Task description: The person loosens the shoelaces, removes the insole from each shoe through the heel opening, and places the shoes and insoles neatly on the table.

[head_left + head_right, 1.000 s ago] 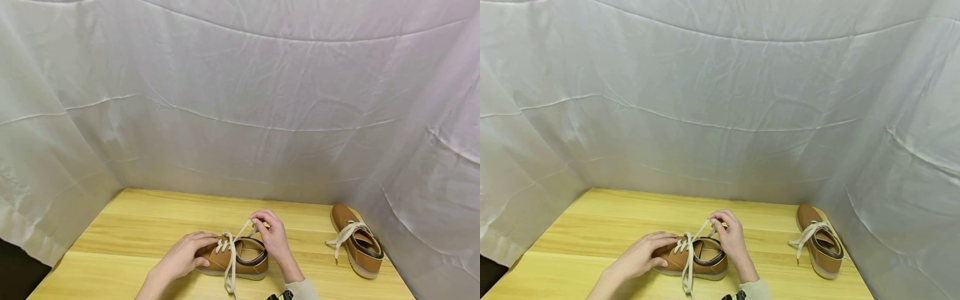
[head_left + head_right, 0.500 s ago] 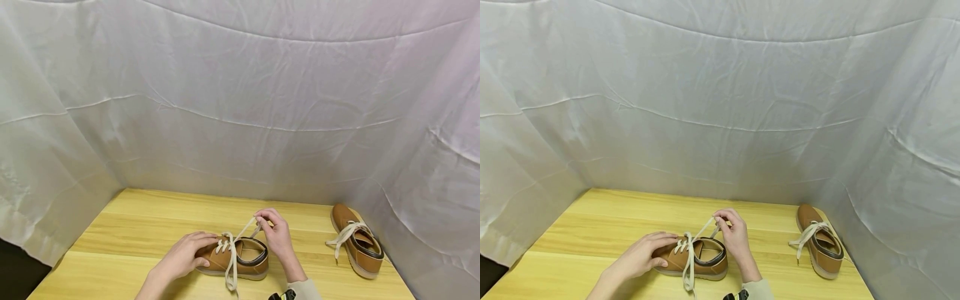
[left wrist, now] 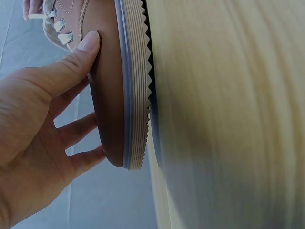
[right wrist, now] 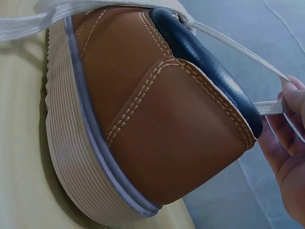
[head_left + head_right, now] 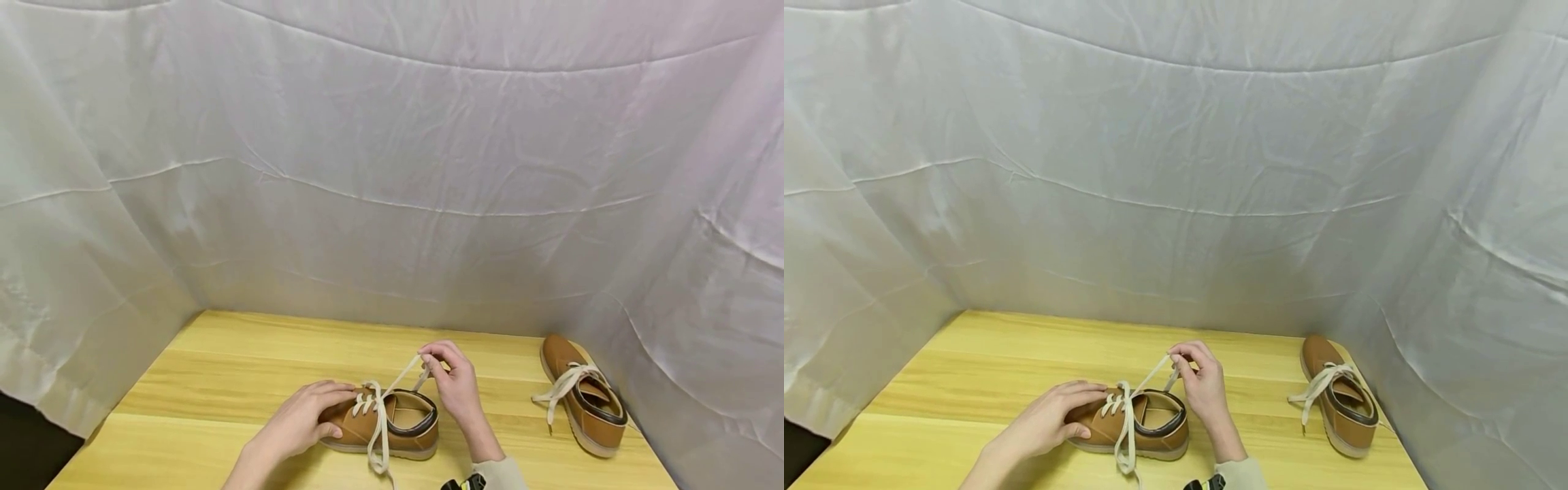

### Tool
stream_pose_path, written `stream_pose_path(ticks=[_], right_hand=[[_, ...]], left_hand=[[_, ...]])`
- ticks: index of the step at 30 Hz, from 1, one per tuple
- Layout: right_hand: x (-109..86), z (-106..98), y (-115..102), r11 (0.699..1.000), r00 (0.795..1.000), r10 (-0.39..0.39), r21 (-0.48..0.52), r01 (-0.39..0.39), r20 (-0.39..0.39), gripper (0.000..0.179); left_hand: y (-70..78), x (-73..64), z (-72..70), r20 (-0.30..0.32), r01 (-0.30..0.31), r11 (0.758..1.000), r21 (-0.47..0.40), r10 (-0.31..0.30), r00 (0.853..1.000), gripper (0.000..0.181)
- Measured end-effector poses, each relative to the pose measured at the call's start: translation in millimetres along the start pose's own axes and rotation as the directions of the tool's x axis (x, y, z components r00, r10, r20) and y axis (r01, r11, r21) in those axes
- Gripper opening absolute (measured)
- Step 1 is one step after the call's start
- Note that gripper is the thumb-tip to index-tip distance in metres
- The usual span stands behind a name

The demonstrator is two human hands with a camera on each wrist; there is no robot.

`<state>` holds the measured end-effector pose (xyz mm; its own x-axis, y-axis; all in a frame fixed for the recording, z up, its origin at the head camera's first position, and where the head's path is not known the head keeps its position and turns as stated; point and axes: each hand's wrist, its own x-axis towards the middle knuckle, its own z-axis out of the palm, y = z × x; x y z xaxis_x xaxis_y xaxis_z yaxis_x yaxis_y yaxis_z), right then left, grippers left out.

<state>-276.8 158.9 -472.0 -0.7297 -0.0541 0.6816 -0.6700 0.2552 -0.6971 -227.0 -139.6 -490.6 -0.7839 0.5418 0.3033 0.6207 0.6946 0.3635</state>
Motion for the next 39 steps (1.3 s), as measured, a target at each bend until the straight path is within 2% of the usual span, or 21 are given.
stream_pose_path(ticks=[7,13,24,39], right_hand=[[-0.2,0.0,-2.4,1.0,1.0,-0.008,-0.022,0.008,0.007,0.014],[-0.7,1.2,0.2,0.999,1.0,-0.005,-0.046,0.004,-0.028,0.015],[0.7,-3.6,0.0,1.0,1.0,-0.017,0.009,0.017,-0.017,0.013],[1.5,-6.1,1.7,0.999,0.998,0.053,-0.001,-0.053,-0.032,0.013]], left_hand=[[0.7,-0.9,0.1,0.005,0.001,1.0,-0.013,-0.001,1.0,0.065],[1.3,-1.3,-0.3,0.008,0.004,1.0,-0.006,-0.004,1.0,0.064],[1.2,-1.2,-1.0,0.007,-0.004,1.0,0.004,0.004,1.0,0.065],[0.7,0.1,-2.1,0.011,-0.011,1.0,0.0,0.011,1.0,0.064]])
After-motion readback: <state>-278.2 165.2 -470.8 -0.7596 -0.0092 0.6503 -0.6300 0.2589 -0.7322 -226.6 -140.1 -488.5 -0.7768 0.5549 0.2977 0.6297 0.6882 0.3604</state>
